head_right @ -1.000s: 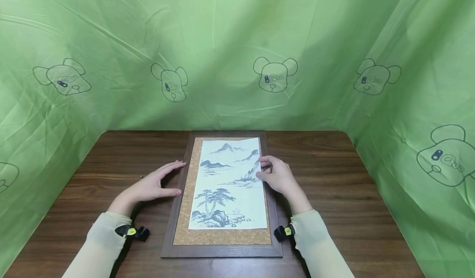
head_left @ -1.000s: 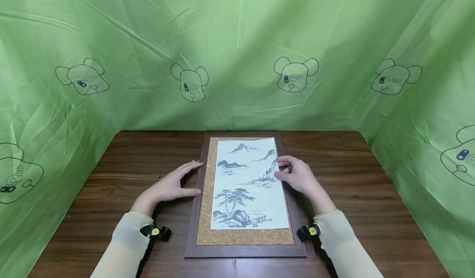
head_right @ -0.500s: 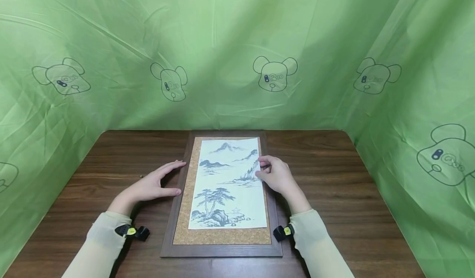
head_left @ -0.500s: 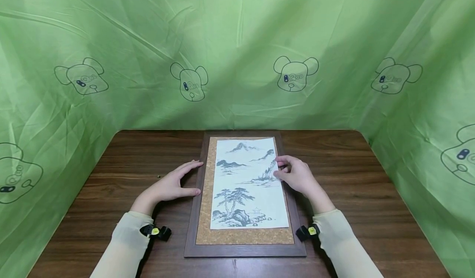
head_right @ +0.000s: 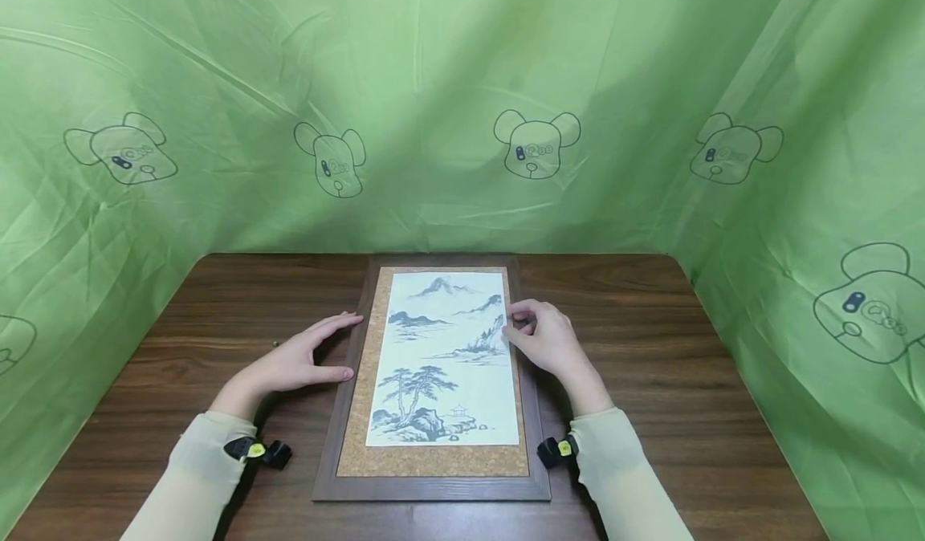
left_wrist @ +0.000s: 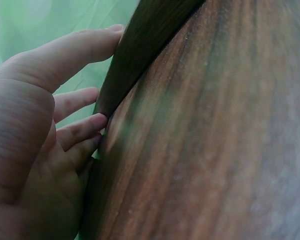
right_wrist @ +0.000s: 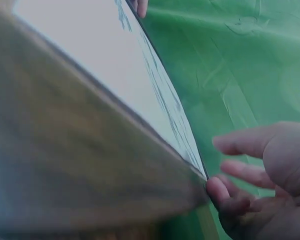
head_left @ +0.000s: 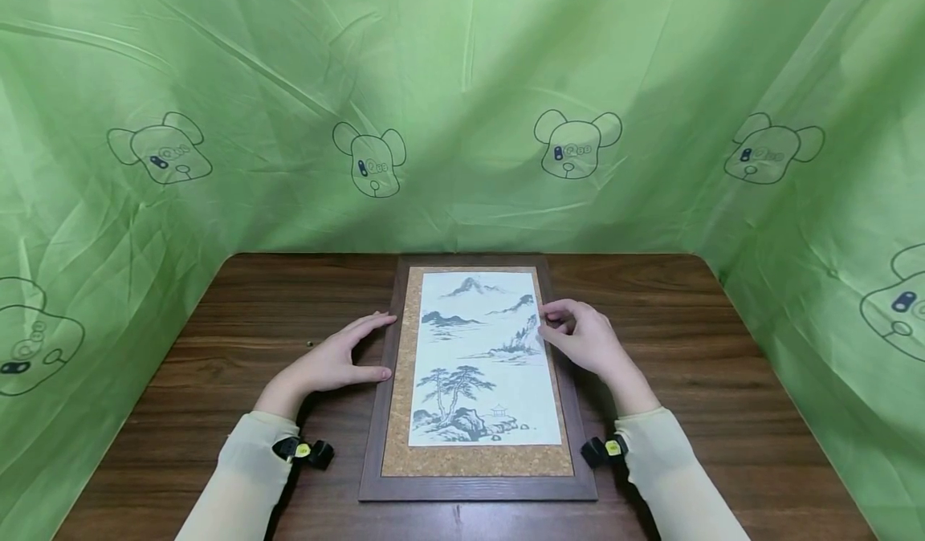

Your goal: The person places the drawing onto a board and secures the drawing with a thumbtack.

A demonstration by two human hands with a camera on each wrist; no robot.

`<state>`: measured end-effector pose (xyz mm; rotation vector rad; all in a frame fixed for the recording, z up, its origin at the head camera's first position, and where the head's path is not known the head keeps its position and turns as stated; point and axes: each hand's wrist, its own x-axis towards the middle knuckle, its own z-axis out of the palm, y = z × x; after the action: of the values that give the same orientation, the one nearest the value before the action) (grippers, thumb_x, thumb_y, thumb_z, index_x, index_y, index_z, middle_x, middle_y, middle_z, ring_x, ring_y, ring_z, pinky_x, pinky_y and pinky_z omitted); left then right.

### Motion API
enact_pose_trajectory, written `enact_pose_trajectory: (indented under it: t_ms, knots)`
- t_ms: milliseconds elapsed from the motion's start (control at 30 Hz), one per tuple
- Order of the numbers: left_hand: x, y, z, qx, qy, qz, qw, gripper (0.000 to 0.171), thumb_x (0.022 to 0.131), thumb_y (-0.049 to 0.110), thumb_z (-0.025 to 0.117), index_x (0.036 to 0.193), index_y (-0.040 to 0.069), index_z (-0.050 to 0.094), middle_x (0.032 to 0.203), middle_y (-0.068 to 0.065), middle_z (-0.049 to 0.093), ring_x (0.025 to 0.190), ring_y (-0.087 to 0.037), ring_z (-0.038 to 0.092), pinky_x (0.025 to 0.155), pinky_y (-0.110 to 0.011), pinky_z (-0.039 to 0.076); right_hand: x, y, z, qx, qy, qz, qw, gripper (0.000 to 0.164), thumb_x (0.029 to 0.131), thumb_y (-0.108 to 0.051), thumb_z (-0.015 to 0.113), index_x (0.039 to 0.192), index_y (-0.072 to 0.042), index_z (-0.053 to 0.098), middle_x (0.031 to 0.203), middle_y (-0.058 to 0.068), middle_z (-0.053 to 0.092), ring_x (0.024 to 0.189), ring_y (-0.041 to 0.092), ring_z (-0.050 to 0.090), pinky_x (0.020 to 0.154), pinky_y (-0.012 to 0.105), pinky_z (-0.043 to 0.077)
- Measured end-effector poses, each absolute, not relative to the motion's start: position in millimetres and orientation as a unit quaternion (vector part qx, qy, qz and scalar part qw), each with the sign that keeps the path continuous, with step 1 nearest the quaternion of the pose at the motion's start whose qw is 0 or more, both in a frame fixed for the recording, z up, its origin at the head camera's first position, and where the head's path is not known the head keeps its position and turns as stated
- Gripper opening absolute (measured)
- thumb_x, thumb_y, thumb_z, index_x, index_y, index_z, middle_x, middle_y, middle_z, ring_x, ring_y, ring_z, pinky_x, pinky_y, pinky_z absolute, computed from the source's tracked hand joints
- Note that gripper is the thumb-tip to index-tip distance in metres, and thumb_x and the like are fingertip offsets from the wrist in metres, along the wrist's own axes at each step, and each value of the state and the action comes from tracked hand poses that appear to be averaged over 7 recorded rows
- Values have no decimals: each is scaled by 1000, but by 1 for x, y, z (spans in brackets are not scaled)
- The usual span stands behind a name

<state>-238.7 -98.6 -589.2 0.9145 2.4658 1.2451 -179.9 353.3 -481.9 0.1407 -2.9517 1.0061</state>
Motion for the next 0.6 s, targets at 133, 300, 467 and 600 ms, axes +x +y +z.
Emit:
enact_pose_trajectory:
  t_ms: [133,300,467,600]
  knots:
    - [-238,-98,-589,313,842,423,116,96,93,53,86,171,24,39,178,-14,30,163,-45,27,121,-74,32,-180,365,-481,107,-953,283,5,44,96,-26,88,135,-9,75,133,9,71,118,30,67,99,55,55]
    - [-238,-98,-589,313,843,422,115,95,93,54,86,171,24,39,178,-14,30,163,-45,27,120,-74,32,-180,374,-484,182,-951,246,-48,77,87,-46,94,152,-16,66,167,5,50,157,40,33,119,79,24]
    - [-238,-98,-589,313,842,424,116,95,93,54,86,171,25,39,178,-13,29,163,-45,27,120,-74,32,-180,376,-489,195,-949,228,-95,100,81,-61,93,164,-20,54,178,1,33,164,48,15,112,92,9]
    - [-239,-99,-589,312,842,424,116,95,93,54,86,171,25,39,178,-13,29,163,-45,26,121,-74,32,-180,376,-492,192,-950,220,-106,104,80,-66,92,166,-22,51,180,-1,30,164,50,14,109,95,7]
